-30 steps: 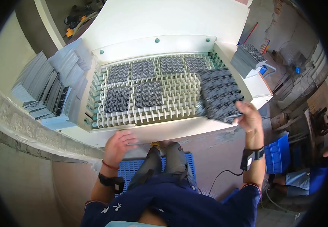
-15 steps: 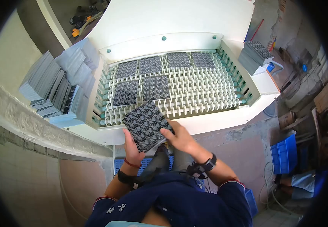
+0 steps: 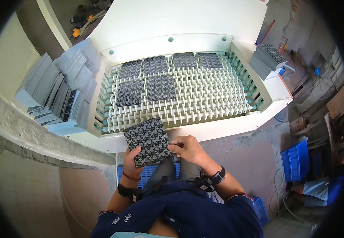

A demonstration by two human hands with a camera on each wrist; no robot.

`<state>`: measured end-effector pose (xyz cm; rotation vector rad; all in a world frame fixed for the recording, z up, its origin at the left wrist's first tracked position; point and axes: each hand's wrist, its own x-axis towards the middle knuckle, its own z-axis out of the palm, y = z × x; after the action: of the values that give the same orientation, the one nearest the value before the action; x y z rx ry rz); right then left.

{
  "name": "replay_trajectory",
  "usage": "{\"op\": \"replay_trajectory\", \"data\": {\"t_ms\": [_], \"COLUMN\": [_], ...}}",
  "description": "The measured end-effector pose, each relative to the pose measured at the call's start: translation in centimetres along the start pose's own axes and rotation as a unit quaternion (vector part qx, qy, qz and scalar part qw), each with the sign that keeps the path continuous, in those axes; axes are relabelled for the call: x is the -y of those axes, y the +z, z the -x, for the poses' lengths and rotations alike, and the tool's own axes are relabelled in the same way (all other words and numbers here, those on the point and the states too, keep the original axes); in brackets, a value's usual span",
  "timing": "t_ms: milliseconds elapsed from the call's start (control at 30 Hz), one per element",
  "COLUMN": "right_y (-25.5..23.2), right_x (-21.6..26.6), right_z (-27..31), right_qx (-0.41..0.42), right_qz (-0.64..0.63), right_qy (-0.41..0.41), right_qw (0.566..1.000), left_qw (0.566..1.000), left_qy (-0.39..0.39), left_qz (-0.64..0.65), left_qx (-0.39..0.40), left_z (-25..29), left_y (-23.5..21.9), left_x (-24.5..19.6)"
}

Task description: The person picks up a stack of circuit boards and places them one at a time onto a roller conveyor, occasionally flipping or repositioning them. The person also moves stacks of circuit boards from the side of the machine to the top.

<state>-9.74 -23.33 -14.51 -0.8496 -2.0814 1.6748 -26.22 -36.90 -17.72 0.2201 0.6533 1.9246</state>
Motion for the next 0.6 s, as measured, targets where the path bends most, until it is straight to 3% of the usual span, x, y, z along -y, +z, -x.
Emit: {"op": "replay_trajectory", "data": {"t_ms": [67, 100, 200, 267, 333, 400, 433, 500, 600], "right_y": [-1.4, -2.6, -7.8, -11.9, -14.8, -16.4, -16.7, -16.7, -14.7], "right_x": [0.7, -0.5, 0.0, -0.6, -1.0, -2.8, -3.5, -3.5, -1.3], "right_z": [-0.4, -1.3, -3.9, -6.8, -9.8, -11.8, -12.3, -12.8, -11.3], "right_qx": [0.027, 0.019, -0.119, -0.185, -0.237, -0.278, -0.278, -0.284, -0.278], "right_qz": [-0.095, -0.139, -0.092, -0.077, 0.001, 0.199, 0.201, 0.375, 0.382], "right_qy": [0.07, 0.058, 0.041, 0.019, 0.014, -0.005, -0.008, -0.056, -0.028], "right_qw": [0.993, 0.988, 0.988, 0.98, 0.971, 0.94, 0.939, 0.881, 0.881], "left_qw": [0.999, 0.999, 1.0, 0.993, 0.993, 0.999, 0.999, 0.999, 1.0], "left_qy": [-0.007, -0.006, 0.004, -0.019, -0.011, -0.007, -0.015, -0.011, -0.014], "left_qz": [-0.027, -0.027, 0.01, 0.11, 0.103, 0.049, 0.046, 0.035, 0.019], "left_qx": [-0.024, -0.022, -0.026, 0.035, 0.062, 0.02, 0.023, 0.006, -0.012], "left_z": [0.2, 0.3, 1.3, 2.0, 2.2, 3.1, 3.0, 3.3, 3.1], "left_y": [-0.6, -0.6, -0.4, -0.4, -0.9, -1.3, -1.5, -0.9, -1.1], "left_x": [0.0, -0.2, -1.5, -2.6, -2.6, -2.5, -2.4, -2.2, -2.0]}}
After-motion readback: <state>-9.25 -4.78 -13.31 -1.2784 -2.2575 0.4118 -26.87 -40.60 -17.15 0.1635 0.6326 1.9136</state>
